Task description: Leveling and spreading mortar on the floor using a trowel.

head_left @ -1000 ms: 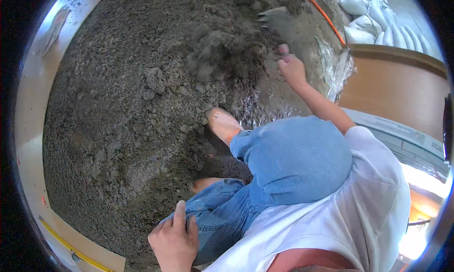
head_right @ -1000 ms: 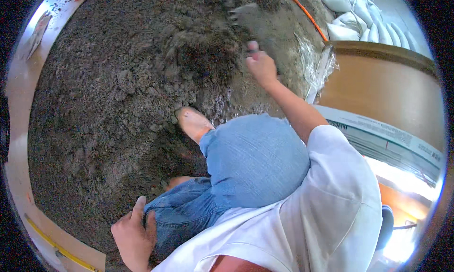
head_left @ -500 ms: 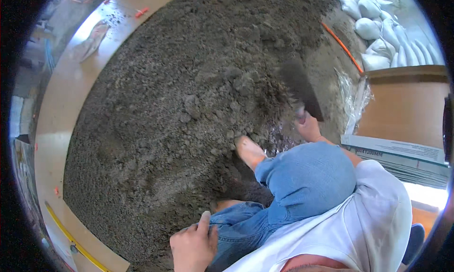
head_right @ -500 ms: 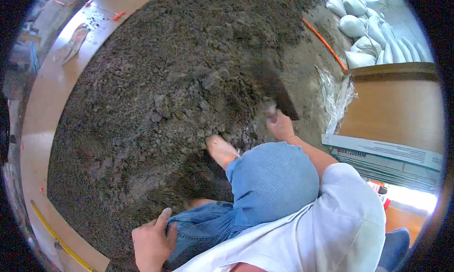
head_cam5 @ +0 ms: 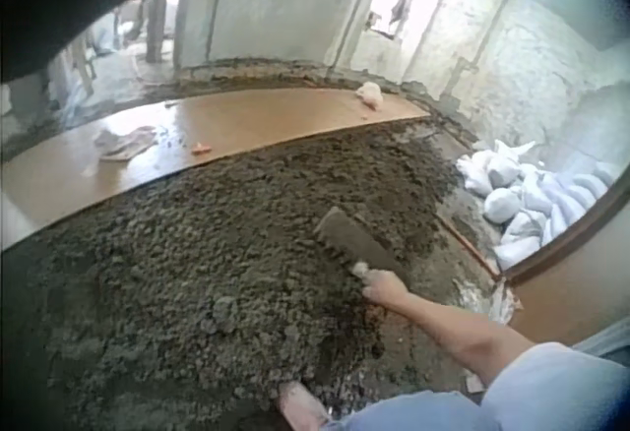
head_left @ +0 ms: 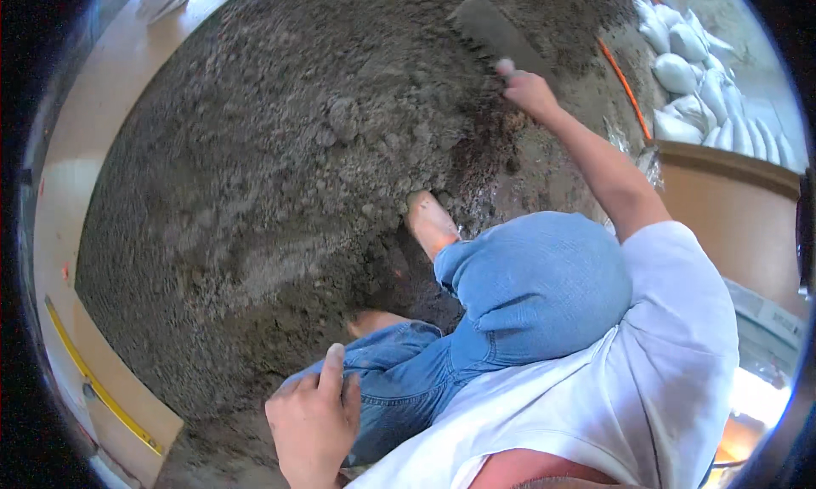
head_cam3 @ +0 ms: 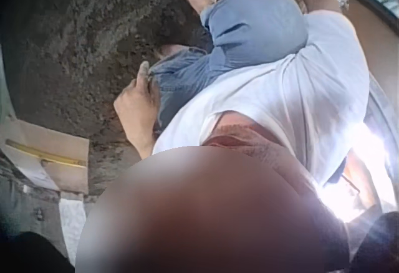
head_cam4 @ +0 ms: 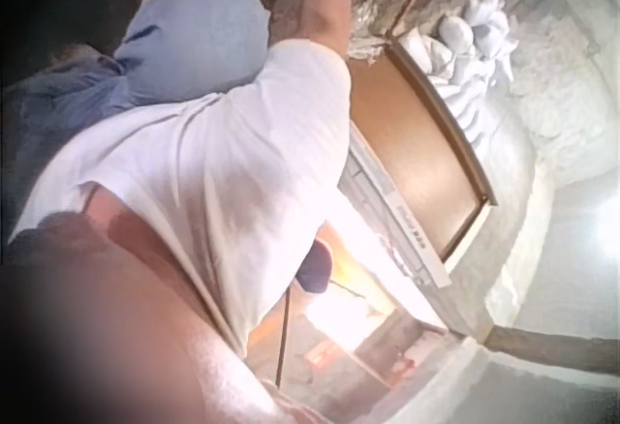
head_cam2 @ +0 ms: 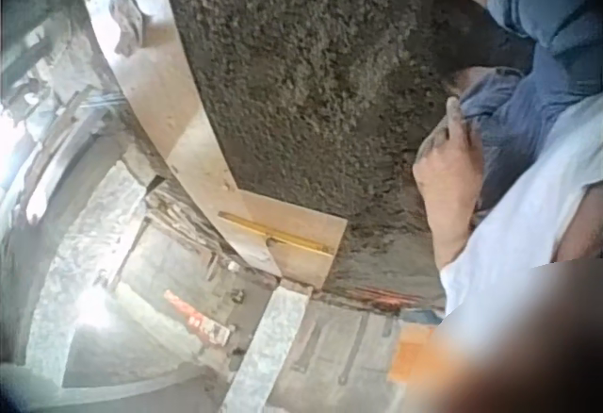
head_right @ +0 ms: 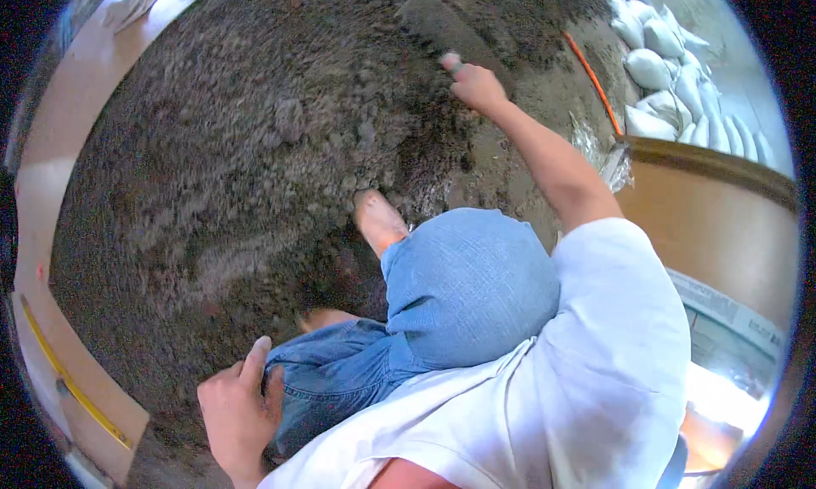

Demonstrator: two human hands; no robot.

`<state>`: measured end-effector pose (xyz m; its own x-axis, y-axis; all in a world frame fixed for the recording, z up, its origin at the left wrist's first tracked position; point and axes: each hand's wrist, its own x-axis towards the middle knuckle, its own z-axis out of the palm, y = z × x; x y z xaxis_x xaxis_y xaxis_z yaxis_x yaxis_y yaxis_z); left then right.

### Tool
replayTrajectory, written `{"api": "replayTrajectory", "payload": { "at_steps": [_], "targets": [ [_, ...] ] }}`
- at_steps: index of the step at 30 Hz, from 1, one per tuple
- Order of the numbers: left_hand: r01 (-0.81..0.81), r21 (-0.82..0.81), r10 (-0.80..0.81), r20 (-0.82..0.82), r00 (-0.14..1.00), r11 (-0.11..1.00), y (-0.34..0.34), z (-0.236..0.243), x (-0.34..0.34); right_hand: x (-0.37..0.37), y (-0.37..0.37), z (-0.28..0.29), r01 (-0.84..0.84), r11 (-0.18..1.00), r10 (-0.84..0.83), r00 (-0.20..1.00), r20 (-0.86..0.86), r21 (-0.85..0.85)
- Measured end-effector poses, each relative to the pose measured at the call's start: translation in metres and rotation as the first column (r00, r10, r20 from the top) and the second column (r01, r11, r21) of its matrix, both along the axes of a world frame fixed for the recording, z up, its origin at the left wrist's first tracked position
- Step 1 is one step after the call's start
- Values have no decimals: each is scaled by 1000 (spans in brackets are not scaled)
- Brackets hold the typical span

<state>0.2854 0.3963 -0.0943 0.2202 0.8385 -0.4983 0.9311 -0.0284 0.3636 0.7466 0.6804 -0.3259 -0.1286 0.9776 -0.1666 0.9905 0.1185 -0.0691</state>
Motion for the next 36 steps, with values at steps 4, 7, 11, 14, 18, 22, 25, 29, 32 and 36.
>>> {"api": "replayTrajectory", "payload": {
  "at_steps": [4,7,11,14,18,22,25,29,32,36],
  "targets": [
    [24,57,-23,-22,1000,998,-9,-6,-9,-36,-31,26,40,992,-67,972,-226,-121],
    [38,61,-39,20,999,997,-2,-14,-8,-87,-54,8,-62,918,-105,915,-389,-392],
    [11,37,-11,-9,1000,999,-8,-12,-10,-176,-81,20,-278,822,0,872,-489,-496],
    [-13,31,14,-20,1000,999,-3,-13,-10,-234,-83,7,-517,746,323,832,-452,-419],
    [-21,20,20,13,1000,1000,-6,-14,-11,-257,-60,24,-498,832,374,829,-415,-245],
    [-121,24,121,0,993,992,-22,-11,-21,-237,-63,34,-584,803,479,753,-451,-121],
    [-129,36,128,18,992,991,-21,-4,-17,-262,-60,47,-845,325,881,434,-188,-425],
    [-87,35,86,35,996,996,-22,-7,-20,-343,-14,21,-848,425,841,500,-208,-317],
    [-53,66,52,21,998,996,-19,-8,-23,-398,2,12,-821,507,781,567,-263,-263],
    [-48,60,46,27,999,997,-21,-4,-26,-433,40,21,-703,695,662,708,-246,-151]
  ]
}}
